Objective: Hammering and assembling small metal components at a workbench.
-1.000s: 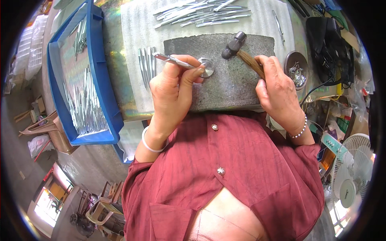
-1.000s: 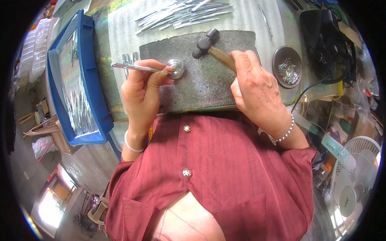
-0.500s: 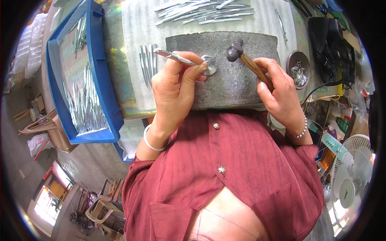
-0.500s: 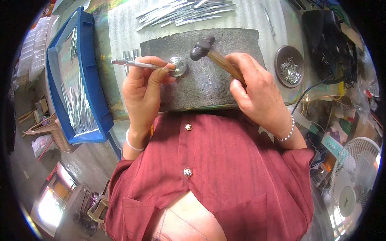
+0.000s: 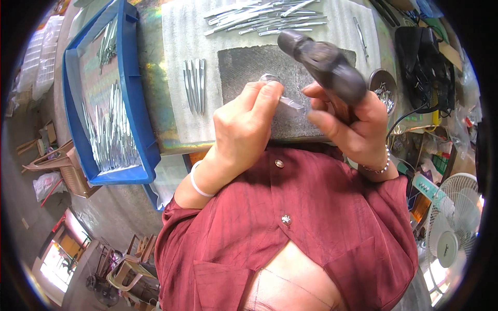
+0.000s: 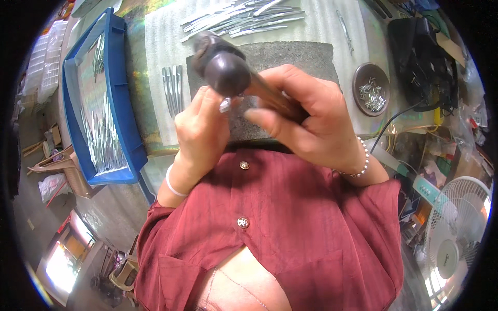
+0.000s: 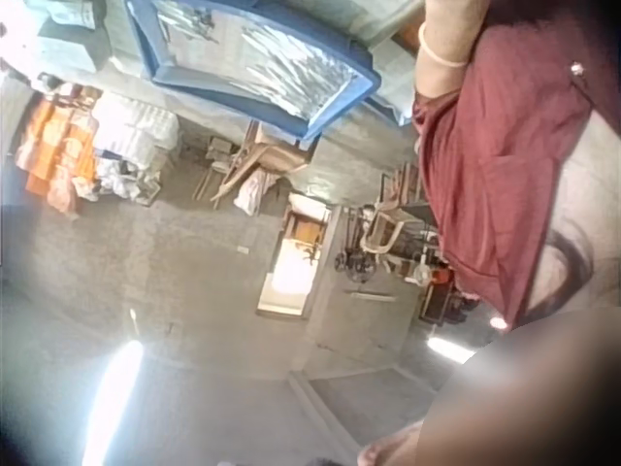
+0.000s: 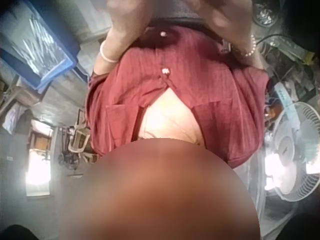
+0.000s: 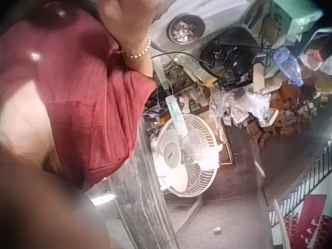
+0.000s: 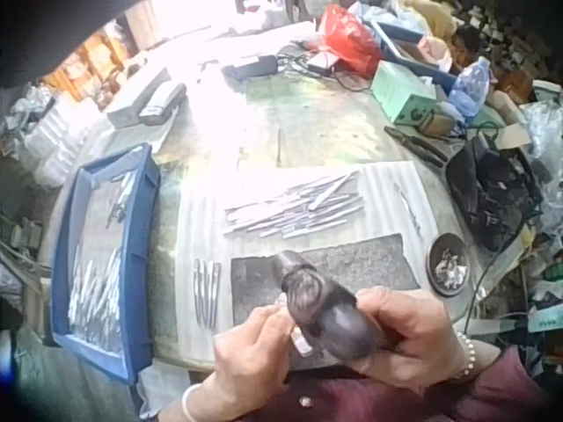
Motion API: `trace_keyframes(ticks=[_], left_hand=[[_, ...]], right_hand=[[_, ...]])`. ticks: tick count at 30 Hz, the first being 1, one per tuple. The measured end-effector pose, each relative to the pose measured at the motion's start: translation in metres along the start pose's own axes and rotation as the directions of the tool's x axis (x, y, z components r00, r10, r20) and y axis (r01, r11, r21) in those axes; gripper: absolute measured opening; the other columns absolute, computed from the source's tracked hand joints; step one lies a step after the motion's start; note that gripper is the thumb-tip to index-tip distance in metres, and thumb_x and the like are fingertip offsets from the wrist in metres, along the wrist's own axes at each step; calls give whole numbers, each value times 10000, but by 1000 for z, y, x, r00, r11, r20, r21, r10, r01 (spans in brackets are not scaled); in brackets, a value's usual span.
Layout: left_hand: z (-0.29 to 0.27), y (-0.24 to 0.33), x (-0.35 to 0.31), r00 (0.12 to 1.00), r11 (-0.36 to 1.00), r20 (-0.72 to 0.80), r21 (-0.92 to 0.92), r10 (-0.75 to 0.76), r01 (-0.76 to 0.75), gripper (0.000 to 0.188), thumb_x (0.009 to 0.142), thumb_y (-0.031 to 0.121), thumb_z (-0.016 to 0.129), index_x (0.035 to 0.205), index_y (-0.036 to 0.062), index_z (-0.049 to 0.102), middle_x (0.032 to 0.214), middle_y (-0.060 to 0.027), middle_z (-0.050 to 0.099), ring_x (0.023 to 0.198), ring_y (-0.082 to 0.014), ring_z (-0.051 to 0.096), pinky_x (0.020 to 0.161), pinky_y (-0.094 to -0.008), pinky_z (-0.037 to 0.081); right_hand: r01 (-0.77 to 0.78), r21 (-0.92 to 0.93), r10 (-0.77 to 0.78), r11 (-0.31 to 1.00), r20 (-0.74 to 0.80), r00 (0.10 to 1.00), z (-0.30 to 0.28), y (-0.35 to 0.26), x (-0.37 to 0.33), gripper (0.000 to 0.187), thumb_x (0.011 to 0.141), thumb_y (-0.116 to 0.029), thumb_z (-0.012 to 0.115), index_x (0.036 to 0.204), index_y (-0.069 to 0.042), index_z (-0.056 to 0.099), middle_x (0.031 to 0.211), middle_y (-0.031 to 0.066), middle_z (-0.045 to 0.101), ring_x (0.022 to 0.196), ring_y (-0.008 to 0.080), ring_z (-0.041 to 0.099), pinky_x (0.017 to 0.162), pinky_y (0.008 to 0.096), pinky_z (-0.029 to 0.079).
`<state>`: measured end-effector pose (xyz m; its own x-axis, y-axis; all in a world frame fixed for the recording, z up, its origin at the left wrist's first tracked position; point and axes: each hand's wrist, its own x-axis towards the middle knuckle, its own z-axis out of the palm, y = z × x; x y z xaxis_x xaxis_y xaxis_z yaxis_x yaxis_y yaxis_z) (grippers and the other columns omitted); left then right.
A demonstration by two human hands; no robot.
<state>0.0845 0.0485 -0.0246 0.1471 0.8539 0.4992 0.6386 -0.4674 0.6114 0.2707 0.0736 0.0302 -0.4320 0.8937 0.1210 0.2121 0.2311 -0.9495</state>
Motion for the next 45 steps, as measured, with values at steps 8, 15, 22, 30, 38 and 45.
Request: trace_keyframes(ticks=[8, 15, 22, 30, 38, 45], left_hand=[[-11, 4, 8, 989, 979, 96, -159, -114, 128, 204, 738, 20, 554, 939, 58, 545, 858, -91, 565, 690, -274, 625, 521, -349, 502], [-8, -6, 2, 999, 996, 38, -87, -29, 32, 164, 713, 1, 570, 862, 65, 543, 746, -69, 527, 607, -253, 597, 478, -344, 476], [-7, -10, 4, 999, 991, 32, -131, -5, 9, 155, 717, 11, 574, 856, 72, 545, 737, -61, 527, 598, -246, 597, 467, -341, 469], [-9, -8, 2, 999, 993, 48, -117, -15, 20, 127, 721, 14, 569, 824, 73, 524, 741, -61, 528, 602, -246, 601, 465, -342, 471], [-19, -12, 9, 992, 911, 116, -400, -55, 97, 103, 816, -18, 594, 898, 43, 584, 770, -85, 608, 608, -194, 625, 510, -255, 491], [-53, -11, 17, 736, -335, 563, -823, -376, 458, 160, 931, 179, 553, 987, 30, 570, 886, -105, 646, 621, -129, 650, 530, -222, 550]], right_hand=[[363, -181, -335, 914, 168, 927, 5, -28, 30, 220, 787, -47, 695, 972, 15, 594, 732, 53, 582, 612, 101, 530, 539, 241, 447], [-54, -139, 71, 989, 120, 990, -23, -56, -10, 375, 804, 33, 624, 1161, 31, 510, 847, 72, 597, 749, 124, 600, 609, 253, 485], [132, -425, -83, 896, 132, 988, -29, -71, -17, 375, 745, 78, 629, 1112, 55, 557, 815, 129, 610, 671, 214, 623, 611, 276, 483], [-285, -921, 889, 265, 119, 441, -46, -142, 9, 331, 771, -51, 650, 1084, 44, 603, 790, 132, 629, 671, 214, 643, 701, 282, 522], [35, -430, -80, 902, -88, 993, -37, -86, -39, 349, 755, 94, 616, 1101, 81, 564, 832, 138, 641, 703, 140, 615, 661, 254, 492], [-101, -624, 68, 775, -76, 995, -21, -20, -26, 371, 832, 20, 584, 1197, -10, 526, 978, 164, 608, 861, 268, 632, 736, 301, 488]])
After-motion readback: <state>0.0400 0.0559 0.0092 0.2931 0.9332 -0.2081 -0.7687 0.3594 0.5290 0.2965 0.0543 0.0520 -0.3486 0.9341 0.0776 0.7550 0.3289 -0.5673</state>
